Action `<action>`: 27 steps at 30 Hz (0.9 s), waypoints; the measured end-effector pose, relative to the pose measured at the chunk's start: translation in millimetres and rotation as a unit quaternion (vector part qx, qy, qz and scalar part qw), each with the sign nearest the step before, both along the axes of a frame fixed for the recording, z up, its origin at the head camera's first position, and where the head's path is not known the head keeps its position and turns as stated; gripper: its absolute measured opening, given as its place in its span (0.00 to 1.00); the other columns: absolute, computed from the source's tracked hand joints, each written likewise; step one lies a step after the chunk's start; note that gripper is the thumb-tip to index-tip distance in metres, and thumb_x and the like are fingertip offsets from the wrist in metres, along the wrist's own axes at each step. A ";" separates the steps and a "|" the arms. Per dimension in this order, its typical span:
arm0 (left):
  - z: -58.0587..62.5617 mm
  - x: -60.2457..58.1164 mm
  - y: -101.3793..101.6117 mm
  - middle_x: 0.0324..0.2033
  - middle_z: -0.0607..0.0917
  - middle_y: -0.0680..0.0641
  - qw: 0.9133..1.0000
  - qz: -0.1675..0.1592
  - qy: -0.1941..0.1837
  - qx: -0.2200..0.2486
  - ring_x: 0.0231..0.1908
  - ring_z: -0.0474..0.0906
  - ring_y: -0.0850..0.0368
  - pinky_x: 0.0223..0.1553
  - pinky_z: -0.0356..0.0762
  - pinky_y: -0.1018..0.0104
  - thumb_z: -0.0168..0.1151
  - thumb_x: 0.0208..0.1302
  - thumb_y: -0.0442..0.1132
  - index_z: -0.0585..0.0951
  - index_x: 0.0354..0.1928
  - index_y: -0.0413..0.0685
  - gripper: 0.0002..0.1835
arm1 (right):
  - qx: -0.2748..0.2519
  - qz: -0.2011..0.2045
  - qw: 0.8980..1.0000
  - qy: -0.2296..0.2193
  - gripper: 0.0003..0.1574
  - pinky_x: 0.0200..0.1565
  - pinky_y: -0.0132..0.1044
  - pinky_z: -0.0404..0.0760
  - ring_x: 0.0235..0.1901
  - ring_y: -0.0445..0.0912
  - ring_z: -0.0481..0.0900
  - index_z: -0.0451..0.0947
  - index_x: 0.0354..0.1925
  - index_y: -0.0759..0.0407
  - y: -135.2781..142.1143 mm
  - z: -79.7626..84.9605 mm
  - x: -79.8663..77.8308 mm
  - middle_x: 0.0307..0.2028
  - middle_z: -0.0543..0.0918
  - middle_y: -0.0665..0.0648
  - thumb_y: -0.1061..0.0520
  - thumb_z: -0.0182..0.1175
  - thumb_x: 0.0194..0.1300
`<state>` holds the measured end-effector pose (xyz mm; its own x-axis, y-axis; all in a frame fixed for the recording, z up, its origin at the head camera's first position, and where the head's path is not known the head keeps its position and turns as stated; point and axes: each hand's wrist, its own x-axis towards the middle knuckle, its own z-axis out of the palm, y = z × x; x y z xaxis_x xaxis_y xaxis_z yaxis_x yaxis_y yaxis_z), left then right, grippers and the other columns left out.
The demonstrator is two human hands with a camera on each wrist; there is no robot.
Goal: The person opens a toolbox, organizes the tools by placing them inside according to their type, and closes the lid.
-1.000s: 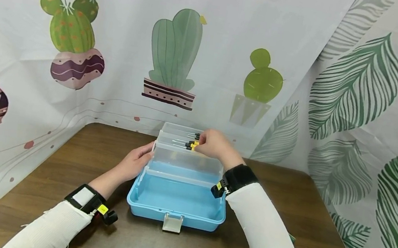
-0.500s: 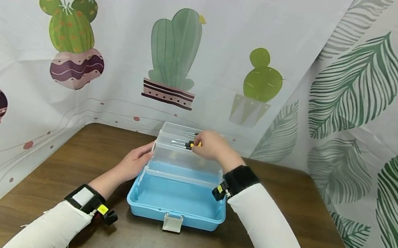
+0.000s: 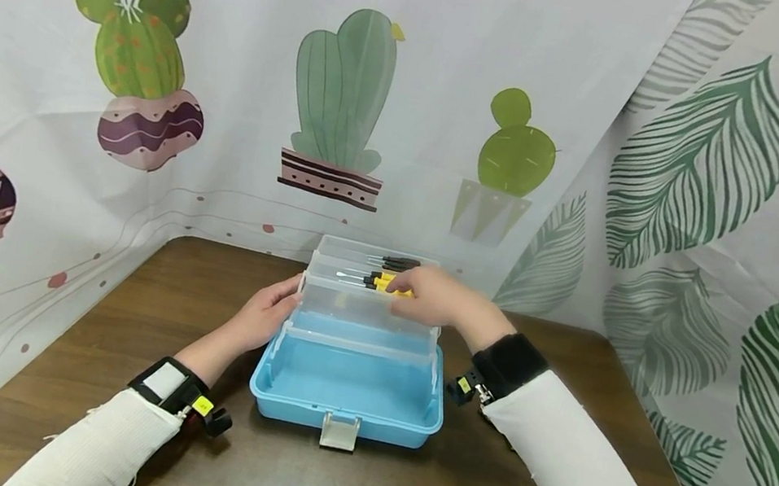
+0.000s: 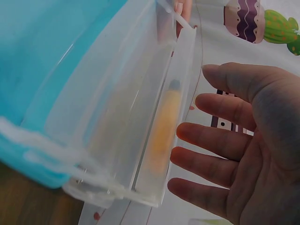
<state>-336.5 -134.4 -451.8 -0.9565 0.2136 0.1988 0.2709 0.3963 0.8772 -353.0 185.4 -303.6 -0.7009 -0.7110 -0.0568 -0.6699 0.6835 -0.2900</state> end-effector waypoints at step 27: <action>1.4 0.1 2.3 0.79 0.64 0.47 1.000 0.002 -0.015 0.003 0.77 0.63 0.40 0.70 0.68 0.35 0.43 0.83 0.52 0.59 0.81 0.65 0.28 | -0.067 -0.211 0.973 -0.071 0.27 0.45 0.48 0.86 0.48 0.55 0.86 0.81 0.58 0.66 175.3 -66.3 12.0 0.50 0.88 0.66 0.49 0.67 0.69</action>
